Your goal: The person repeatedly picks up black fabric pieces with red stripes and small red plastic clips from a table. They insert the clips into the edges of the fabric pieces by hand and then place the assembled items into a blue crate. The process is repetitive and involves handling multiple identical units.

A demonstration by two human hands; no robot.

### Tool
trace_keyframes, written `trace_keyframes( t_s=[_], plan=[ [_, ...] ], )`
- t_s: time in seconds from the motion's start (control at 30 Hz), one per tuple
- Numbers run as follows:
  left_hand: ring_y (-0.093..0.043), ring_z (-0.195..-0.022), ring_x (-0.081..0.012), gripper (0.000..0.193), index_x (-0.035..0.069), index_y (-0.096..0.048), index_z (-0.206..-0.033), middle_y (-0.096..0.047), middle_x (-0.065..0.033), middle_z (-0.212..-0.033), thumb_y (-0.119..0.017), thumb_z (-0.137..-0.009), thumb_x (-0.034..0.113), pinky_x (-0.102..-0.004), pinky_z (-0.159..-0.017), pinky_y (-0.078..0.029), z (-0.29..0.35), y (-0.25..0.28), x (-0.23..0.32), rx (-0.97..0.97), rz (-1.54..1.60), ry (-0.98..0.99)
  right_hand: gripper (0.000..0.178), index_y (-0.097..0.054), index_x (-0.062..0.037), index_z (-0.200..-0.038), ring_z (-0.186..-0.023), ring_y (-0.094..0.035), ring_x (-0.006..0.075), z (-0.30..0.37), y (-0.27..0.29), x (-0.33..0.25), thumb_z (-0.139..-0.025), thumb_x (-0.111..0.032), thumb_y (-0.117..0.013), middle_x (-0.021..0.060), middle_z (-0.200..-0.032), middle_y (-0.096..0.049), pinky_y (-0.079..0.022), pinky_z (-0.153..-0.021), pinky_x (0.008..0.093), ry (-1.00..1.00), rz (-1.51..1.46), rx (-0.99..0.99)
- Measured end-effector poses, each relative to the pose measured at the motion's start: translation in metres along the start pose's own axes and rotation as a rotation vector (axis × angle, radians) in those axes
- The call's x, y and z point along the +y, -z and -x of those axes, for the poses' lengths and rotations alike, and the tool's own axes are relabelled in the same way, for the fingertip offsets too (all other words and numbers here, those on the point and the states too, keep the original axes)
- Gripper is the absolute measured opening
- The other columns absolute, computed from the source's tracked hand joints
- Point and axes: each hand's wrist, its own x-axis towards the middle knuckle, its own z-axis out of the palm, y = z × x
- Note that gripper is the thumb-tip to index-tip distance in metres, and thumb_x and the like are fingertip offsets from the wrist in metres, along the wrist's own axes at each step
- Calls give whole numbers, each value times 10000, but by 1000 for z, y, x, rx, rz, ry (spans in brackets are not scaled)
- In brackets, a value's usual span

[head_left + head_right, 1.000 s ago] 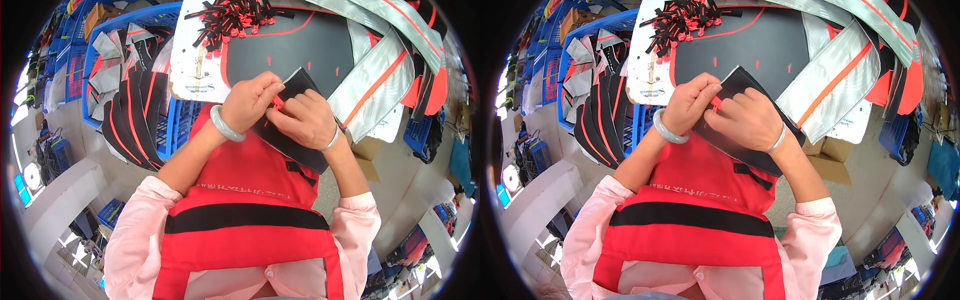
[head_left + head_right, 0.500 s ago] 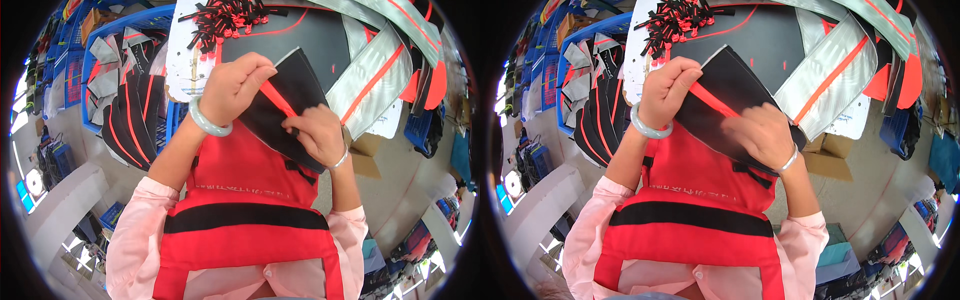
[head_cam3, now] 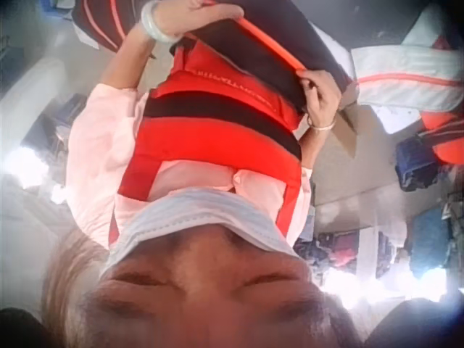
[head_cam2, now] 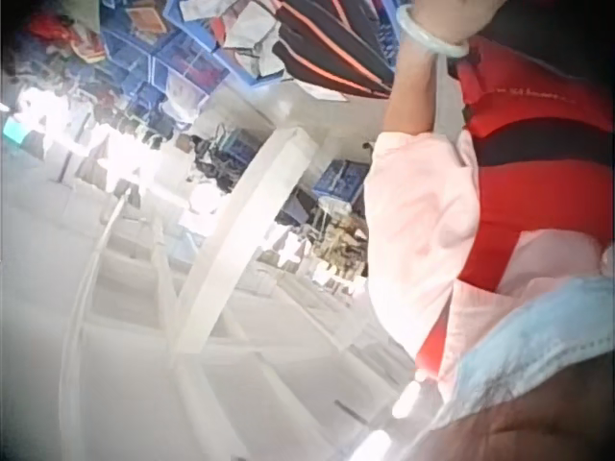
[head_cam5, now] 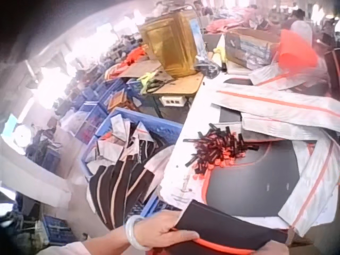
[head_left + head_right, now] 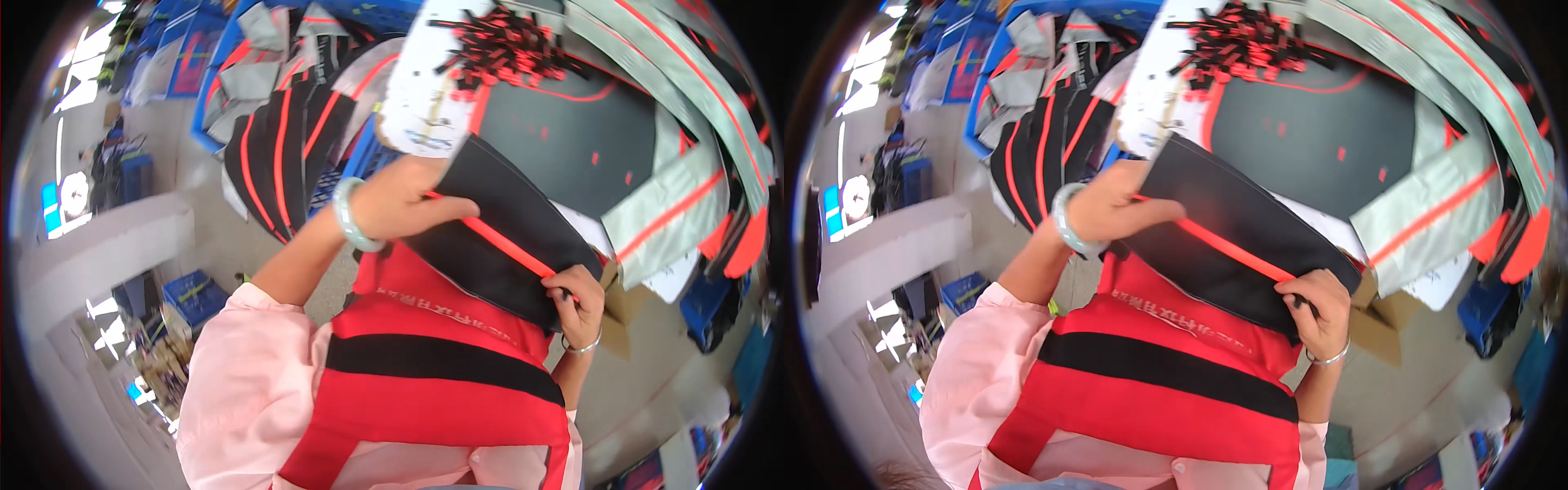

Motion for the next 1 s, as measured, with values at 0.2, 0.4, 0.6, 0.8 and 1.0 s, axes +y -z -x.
trace_keyframes(
  t_s=[0.2, 0.4, 0.6, 0.8, 1.0],
  plan=[
    [-569, -1059, -216, 399, 16, -523, -1251, -581, -122, -1184, -526, -971, 300, -368, -915, -452, 267, 291, 14, 475, 220, 189, 342, -673, -7, -1072, -611, -539, 171, -42, -14, -37, -886, -290, -630, 78, -753, -658, -402, -576, 295, 203, -229, 37],
    [-528, -1202, -203, 487, -21, -543, -1307, -549, -93, -1316, -585, -969, 327, -358, -1046, -413, 461, 309, -28, 1399, 42, 509, 221, -705, -25, -937, -599, -564, 188, -70, -27, -42, -816, -207, -675, 75, -729, -650, -416, -597, 304, 213, -118, -40],
    [-657, -892, -224, 500, 46, -614, -1168, -677, -86, -1053, -654, -897, 465, -335, -794, -522, 540, 133, -137, 969, 731, 1266, 143, -697, -21, -926, -652, -602, 232, -68, -24, -29, -804, -85, -660, 89, -739, -652, -447, -625, 327, 85, 89, -59],
    [-696, -868, -259, 397, 72, -619, -1162, -700, -87, -1057, -615, -942, 402, -403, -722, -587, 533, 8, -235, 1507, 750, 1521, 141, -685, 8, -984, -840, -641, 278, -73, 20, -22, -871, -57, -629, 122, -893, -681, -490, -777, 334, -117, 439, 226],
    [-482, -1243, -410, 887, 152, -439, -1437, -535, -168, -1376, -711, -755, 651, -585, -915, -443, 523, -41, -289, 1267, 608, 2097, 616, -527, -5, -1311, -1211, -524, 383, -71, 100, 49, -822, -319, -730, 234, -1308, -544, -411, -1023, 434, -326, 1016, 682]
  ],
)
